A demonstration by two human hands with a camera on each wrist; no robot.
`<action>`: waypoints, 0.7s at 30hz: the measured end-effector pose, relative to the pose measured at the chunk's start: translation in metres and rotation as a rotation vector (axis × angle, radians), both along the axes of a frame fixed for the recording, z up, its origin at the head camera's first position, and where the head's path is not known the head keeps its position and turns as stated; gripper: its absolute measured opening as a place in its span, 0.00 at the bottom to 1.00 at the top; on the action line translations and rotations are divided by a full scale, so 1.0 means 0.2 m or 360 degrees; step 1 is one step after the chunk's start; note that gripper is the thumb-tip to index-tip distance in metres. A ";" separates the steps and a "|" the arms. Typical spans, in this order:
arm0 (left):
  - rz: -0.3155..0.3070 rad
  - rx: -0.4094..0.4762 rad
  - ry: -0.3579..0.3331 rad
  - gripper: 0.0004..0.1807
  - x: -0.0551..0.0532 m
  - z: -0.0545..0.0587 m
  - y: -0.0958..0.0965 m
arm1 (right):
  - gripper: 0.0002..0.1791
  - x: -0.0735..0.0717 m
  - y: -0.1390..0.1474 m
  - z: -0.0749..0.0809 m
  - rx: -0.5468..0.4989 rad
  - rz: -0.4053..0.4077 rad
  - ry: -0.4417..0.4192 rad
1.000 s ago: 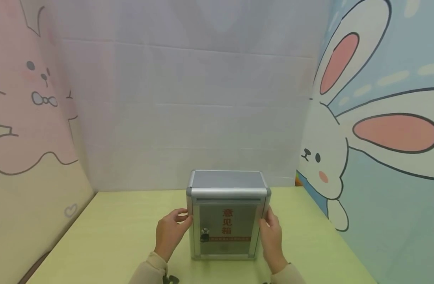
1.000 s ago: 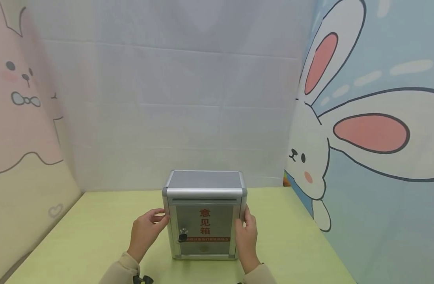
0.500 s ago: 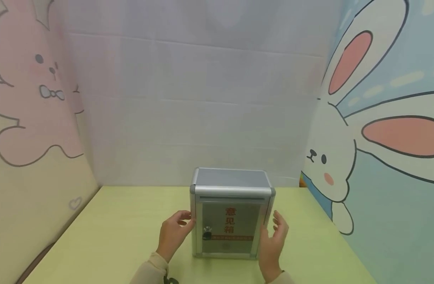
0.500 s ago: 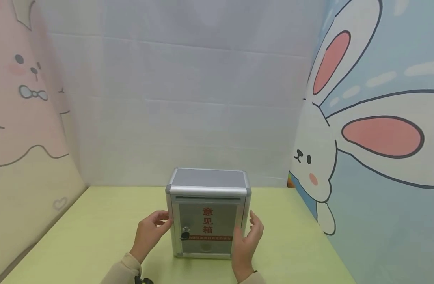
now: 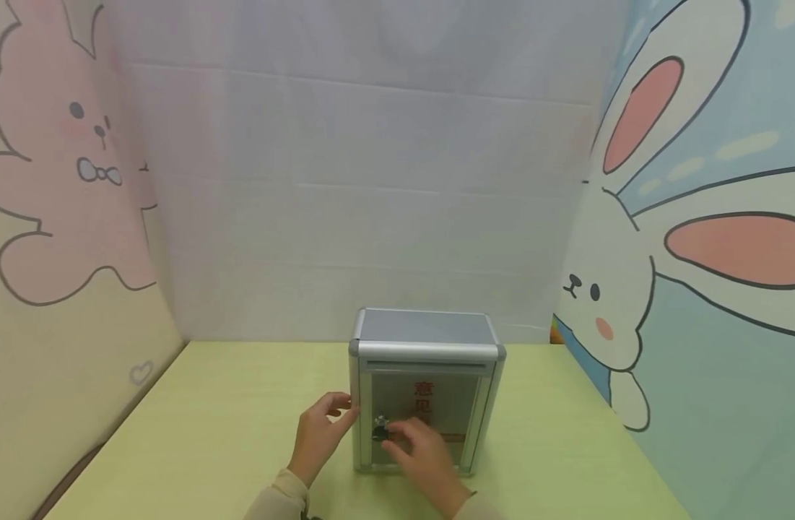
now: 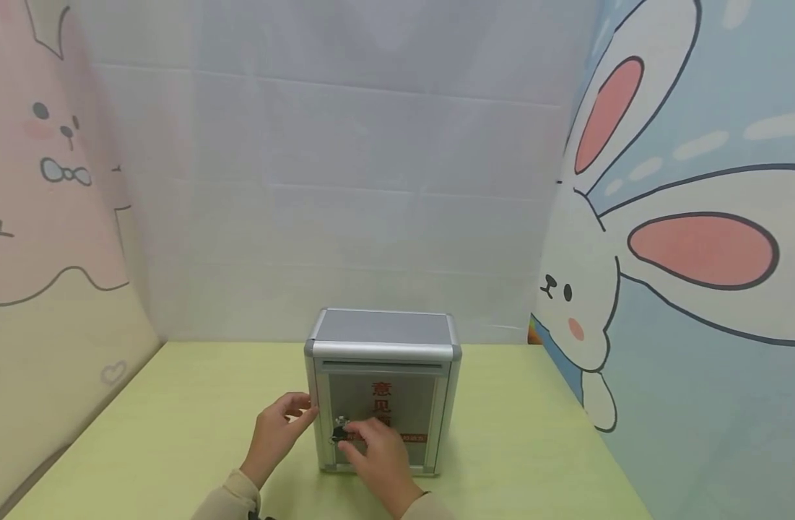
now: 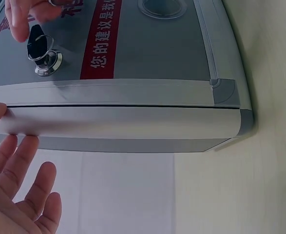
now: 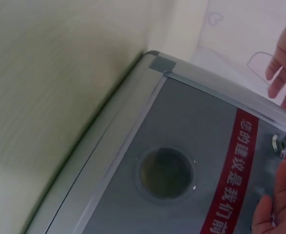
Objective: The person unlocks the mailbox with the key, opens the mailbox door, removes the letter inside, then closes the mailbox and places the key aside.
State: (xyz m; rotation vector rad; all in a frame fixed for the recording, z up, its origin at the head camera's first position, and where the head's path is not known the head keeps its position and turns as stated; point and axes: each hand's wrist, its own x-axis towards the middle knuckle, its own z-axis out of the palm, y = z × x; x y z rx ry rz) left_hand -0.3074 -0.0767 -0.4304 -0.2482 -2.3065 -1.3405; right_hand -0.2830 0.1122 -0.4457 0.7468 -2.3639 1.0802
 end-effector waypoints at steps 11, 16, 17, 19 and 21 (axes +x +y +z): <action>-0.0008 -0.0064 0.0035 0.09 0.01 0.00 0.00 | 0.09 -0.02 -0.06 -0.03 0.0093 -0.0164 0.0350; -0.0009 -0.0067 0.0045 0.08 0.02 0.00 0.00 | 0.10 -0.02 -0.07 -0.03 0.0174 -0.0239 0.0340; -0.0010 -0.0066 0.0044 0.07 0.02 0.00 0.00 | 0.10 -0.02 -0.07 -0.02 0.0194 -0.0254 0.0327; -0.0016 -0.0061 0.0043 0.07 0.02 0.01 0.00 | 0.11 -0.02 -0.07 -0.02 0.0221 -0.0280 0.0305; -0.0023 -0.0058 0.0045 0.07 0.02 0.01 0.00 | 0.11 -0.02 -0.07 -0.01 0.0233 -0.0290 0.0282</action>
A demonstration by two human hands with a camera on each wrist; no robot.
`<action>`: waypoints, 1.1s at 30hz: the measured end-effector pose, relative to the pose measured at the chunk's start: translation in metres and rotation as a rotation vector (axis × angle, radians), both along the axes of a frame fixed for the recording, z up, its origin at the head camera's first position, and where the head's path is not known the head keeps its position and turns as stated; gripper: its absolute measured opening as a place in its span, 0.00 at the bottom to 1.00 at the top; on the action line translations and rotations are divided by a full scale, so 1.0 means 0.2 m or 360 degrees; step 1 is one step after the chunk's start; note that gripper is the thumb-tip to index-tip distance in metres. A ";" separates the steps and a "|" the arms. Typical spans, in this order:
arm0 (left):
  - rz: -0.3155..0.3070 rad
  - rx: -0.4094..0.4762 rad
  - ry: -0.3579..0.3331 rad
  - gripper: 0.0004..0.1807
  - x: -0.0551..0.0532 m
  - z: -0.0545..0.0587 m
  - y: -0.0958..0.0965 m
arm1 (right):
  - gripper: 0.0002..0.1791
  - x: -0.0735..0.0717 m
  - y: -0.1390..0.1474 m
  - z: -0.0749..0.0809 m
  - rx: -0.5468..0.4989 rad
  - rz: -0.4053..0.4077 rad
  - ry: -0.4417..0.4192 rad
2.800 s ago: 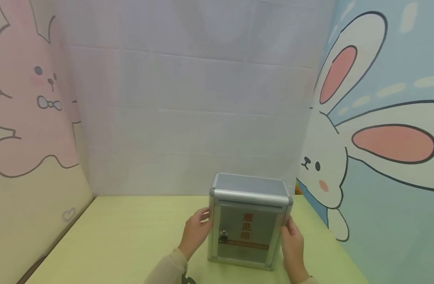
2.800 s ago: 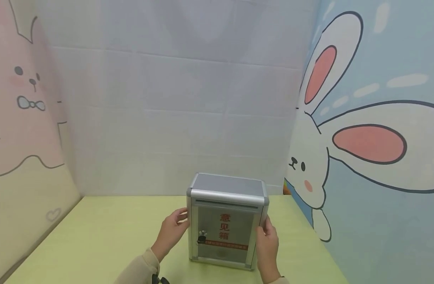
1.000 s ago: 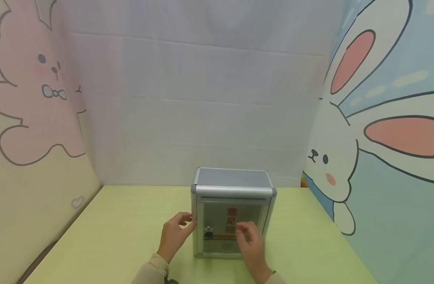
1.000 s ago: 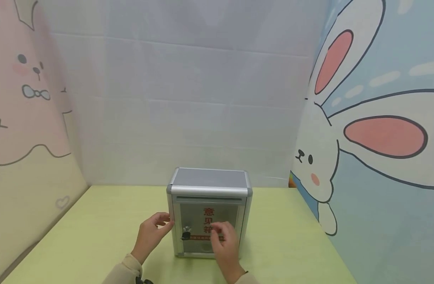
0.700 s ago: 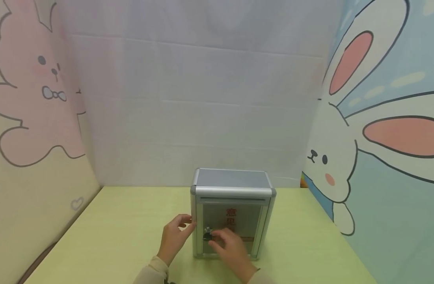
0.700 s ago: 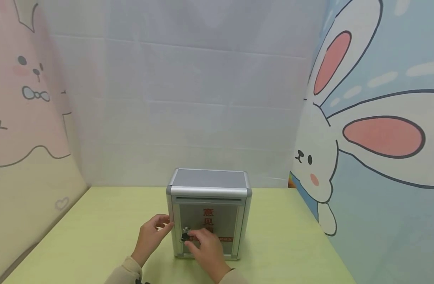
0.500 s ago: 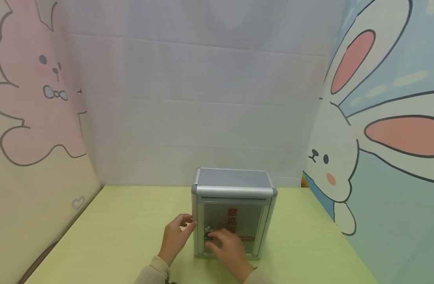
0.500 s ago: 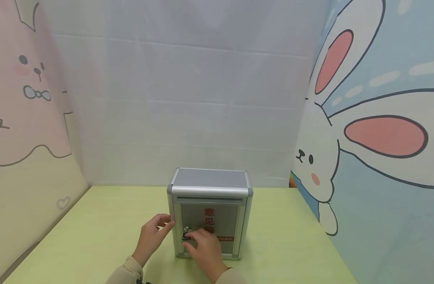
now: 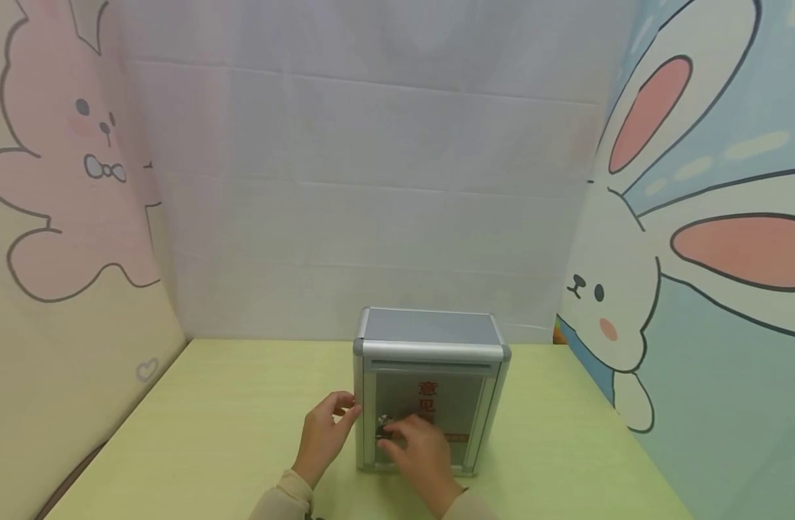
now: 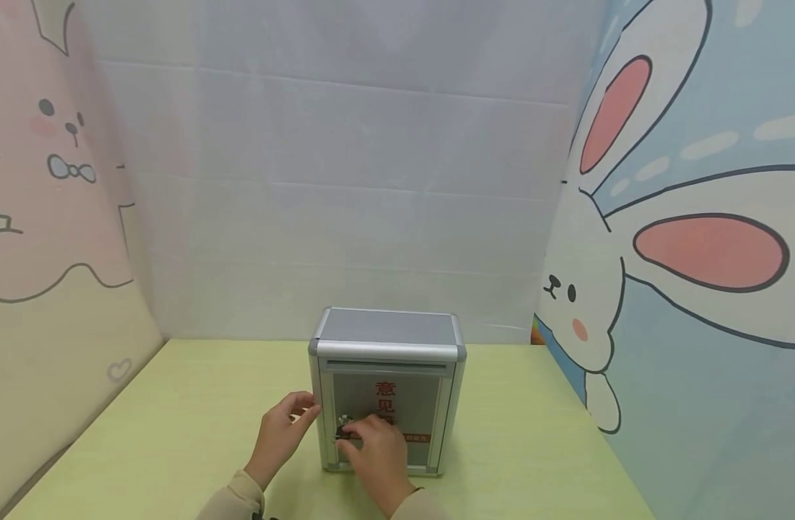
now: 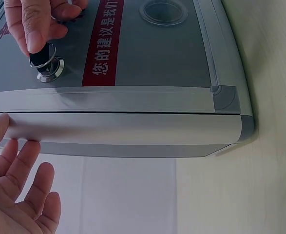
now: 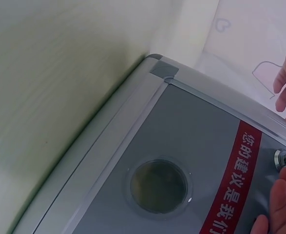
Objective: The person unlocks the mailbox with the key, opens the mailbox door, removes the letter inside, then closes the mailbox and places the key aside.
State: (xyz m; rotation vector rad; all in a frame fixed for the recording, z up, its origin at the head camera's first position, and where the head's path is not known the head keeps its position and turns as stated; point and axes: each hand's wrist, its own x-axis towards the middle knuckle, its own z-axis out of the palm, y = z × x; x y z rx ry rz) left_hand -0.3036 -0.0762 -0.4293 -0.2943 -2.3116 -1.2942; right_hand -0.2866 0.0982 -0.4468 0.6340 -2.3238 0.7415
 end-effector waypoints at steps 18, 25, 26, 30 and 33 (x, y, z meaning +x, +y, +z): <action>-0.0008 -0.0006 -0.0017 0.07 0.00 0.01 0.00 | 0.14 0.00 -0.01 0.07 0.0177 -0.0179 0.0105; -0.0020 0.0007 -0.0023 0.07 -0.01 0.00 0.00 | 0.15 -0.01 -0.02 0.06 0.0325 -0.0298 0.0347; -0.0021 0.0009 -0.0026 0.07 -0.01 0.00 0.00 | 0.15 -0.01 -0.02 0.06 0.0335 -0.0306 0.0369; -0.0015 0.0013 -0.0042 0.07 -0.01 0.00 0.00 | 0.14 -0.01 -0.03 0.05 0.0324 -0.0286 0.0405; -0.0006 0.0018 -0.0054 0.07 -0.01 0.00 0.00 | 0.12 0.00 -0.04 0.04 0.0292 -0.0231 0.0351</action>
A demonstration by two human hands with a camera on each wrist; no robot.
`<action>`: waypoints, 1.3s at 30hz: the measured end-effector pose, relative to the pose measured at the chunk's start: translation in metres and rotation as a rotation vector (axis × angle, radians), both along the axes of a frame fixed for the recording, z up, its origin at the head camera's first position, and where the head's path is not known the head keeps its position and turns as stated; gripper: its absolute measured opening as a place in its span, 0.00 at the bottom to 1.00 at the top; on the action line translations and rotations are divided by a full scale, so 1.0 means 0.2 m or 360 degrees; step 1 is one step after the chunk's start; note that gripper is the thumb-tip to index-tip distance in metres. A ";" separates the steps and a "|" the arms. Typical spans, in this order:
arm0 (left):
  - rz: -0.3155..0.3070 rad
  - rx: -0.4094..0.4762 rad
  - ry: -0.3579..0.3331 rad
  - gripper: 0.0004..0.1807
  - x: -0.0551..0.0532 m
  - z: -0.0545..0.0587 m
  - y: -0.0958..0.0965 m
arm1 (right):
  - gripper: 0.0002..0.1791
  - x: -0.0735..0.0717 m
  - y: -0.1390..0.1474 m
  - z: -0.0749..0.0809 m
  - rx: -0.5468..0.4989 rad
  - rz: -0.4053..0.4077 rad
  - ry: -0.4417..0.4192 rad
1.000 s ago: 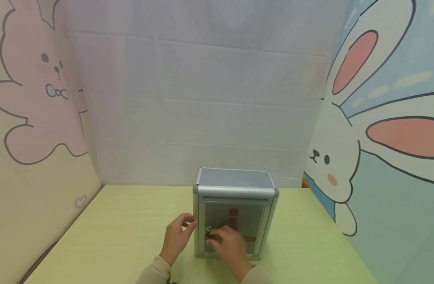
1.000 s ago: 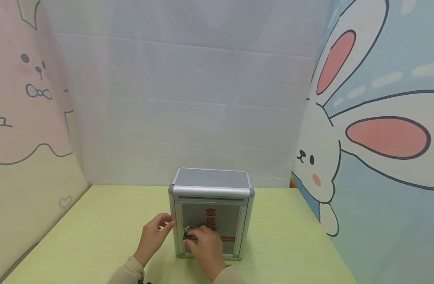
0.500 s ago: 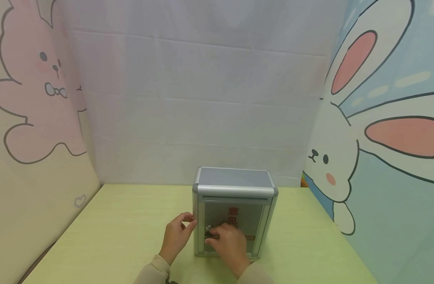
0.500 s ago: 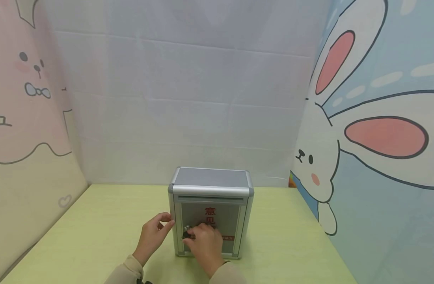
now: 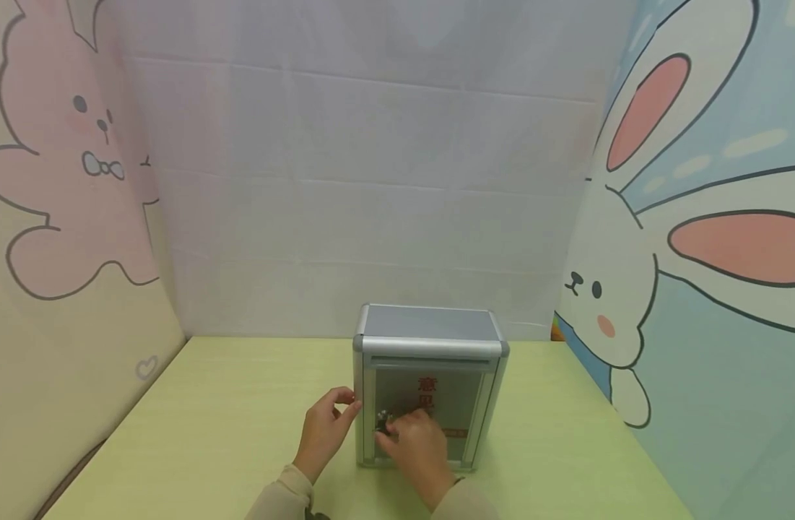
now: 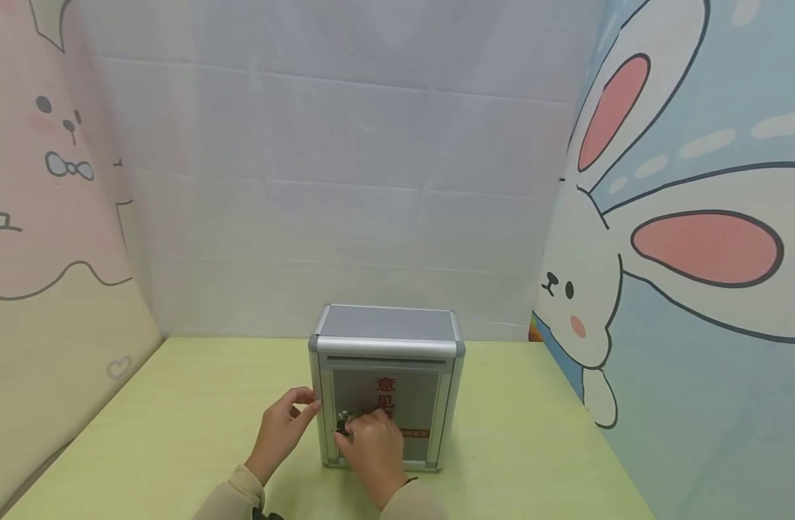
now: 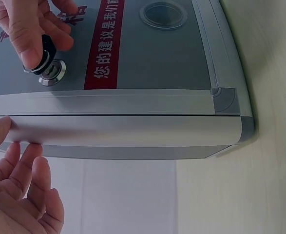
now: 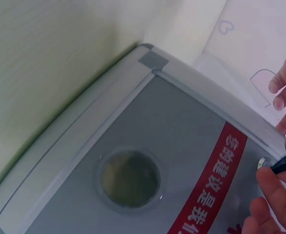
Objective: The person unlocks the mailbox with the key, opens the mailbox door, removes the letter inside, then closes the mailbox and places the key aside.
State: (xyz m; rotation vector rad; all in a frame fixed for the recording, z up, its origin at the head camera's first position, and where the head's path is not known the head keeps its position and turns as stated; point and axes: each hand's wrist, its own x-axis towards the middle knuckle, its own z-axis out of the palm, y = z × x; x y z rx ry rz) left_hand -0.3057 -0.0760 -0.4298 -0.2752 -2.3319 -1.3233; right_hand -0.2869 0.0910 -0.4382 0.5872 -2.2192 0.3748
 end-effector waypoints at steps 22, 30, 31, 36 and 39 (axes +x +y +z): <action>-0.0019 0.0103 -0.0034 0.09 0.00 0.00 0.02 | 0.09 0.02 -0.04 -0.03 -0.0467 0.0131 -0.0441; -0.0004 0.0106 -0.0031 0.08 0.00 0.00 0.02 | 0.08 0.03 -0.04 -0.03 -0.0482 0.0138 -0.0487; -0.0003 0.0106 -0.0034 0.08 0.00 0.00 0.02 | 0.08 0.03 -0.04 -0.03 -0.0478 0.0137 -0.0486; -0.0003 0.0105 -0.0034 0.08 0.00 0.00 0.02 | 0.08 0.03 -0.04 -0.03 -0.0477 0.0133 -0.0501; -0.0003 0.0099 -0.0030 0.08 0.01 0.00 0.02 | 0.07 0.03 -0.04 -0.02 -0.0473 0.0126 -0.0515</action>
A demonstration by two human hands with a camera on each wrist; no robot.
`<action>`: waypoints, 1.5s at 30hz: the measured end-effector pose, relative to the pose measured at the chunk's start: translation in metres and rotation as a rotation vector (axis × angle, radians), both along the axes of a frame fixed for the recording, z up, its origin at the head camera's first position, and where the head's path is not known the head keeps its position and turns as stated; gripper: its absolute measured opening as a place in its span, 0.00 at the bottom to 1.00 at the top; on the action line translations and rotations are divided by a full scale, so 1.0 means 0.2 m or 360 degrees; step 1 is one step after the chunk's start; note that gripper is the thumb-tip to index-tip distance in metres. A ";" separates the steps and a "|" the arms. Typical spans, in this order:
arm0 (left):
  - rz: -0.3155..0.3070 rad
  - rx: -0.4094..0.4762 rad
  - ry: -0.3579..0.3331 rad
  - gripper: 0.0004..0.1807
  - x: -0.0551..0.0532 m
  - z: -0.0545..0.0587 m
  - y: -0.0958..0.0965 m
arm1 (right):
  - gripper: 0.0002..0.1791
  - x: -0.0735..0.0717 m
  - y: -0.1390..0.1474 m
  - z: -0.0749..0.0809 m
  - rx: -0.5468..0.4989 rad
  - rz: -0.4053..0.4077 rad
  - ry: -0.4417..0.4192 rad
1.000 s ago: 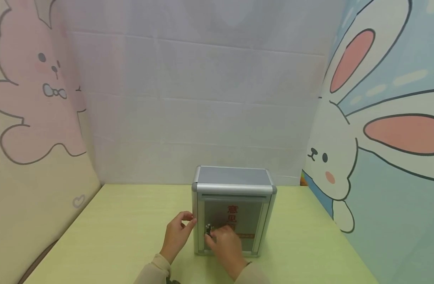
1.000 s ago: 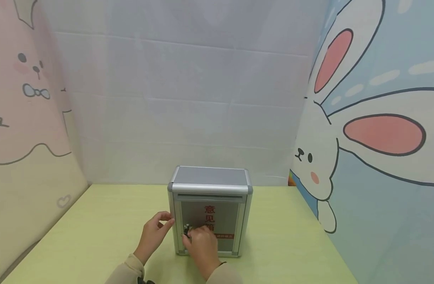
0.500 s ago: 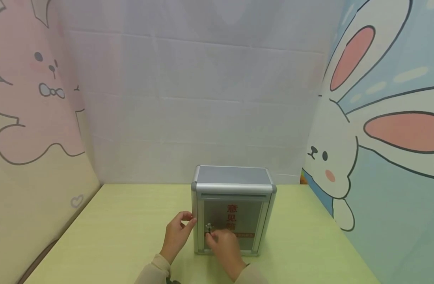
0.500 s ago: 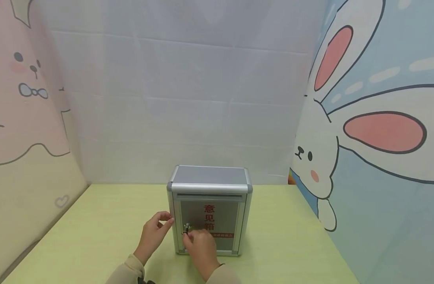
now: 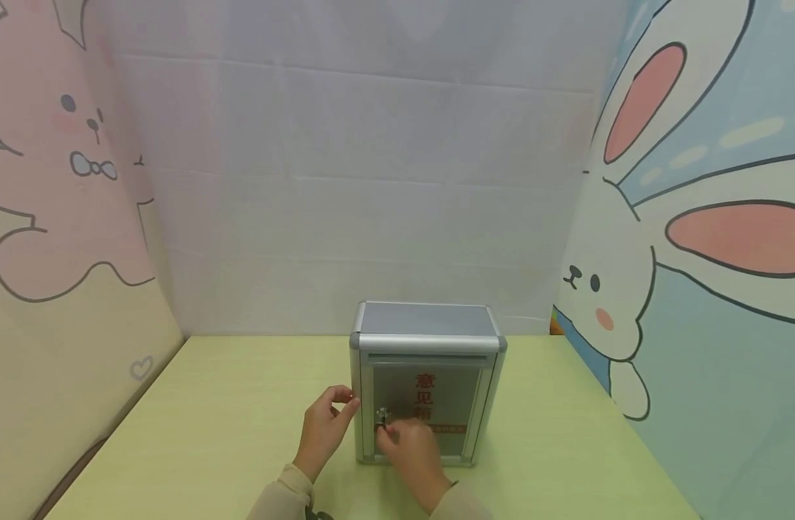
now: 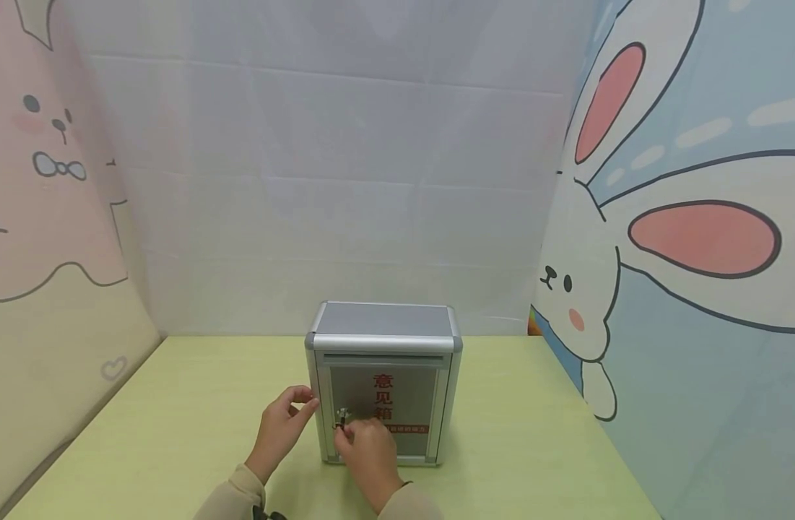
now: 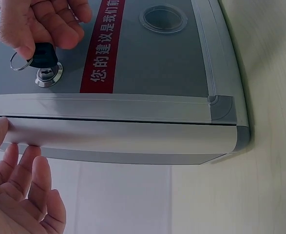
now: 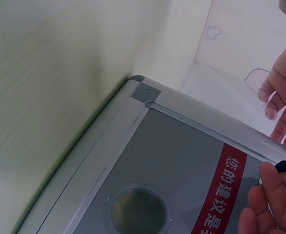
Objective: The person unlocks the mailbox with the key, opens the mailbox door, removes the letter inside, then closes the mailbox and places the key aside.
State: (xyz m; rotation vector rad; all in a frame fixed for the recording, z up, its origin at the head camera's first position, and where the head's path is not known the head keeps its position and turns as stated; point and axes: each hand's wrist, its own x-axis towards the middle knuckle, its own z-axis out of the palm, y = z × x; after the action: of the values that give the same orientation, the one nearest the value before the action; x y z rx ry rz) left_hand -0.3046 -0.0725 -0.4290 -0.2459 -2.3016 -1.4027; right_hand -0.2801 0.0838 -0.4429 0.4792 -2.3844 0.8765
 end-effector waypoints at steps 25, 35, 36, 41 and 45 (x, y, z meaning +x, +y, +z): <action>0.0043 0.0009 -0.0001 0.07 0.00 0.00 0.01 | 0.07 0.04 0.03 0.00 -0.0001 0.0067 0.0114; 0.0058 0.0024 -0.0017 0.08 0.00 0.00 0.01 | 0.07 0.07 0.05 0.03 0.0035 0.0054 0.0043; 0.0059 0.0027 -0.0020 0.08 0.00 0.00 0.01 | 0.08 0.08 0.05 0.03 0.0038 0.0054 0.0037; 0.0057 0.0029 -0.0028 0.08 0.00 0.00 0.01 | 0.08 0.08 0.06 0.04 0.0028 0.0096 0.0004; 0.0053 0.0037 -0.0029 0.08 0.00 -0.01 0.01 | 0.09 0.09 0.06 0.04 0.0032 0.0116 0.0017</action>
State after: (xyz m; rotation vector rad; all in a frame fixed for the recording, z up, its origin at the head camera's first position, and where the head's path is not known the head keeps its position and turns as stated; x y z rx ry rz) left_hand -0.3046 -0.0700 -0.4305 -0.1875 -2.2925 -1.4198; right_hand -0.2624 0.0966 -0.4340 0.5808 -2.3811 0.8800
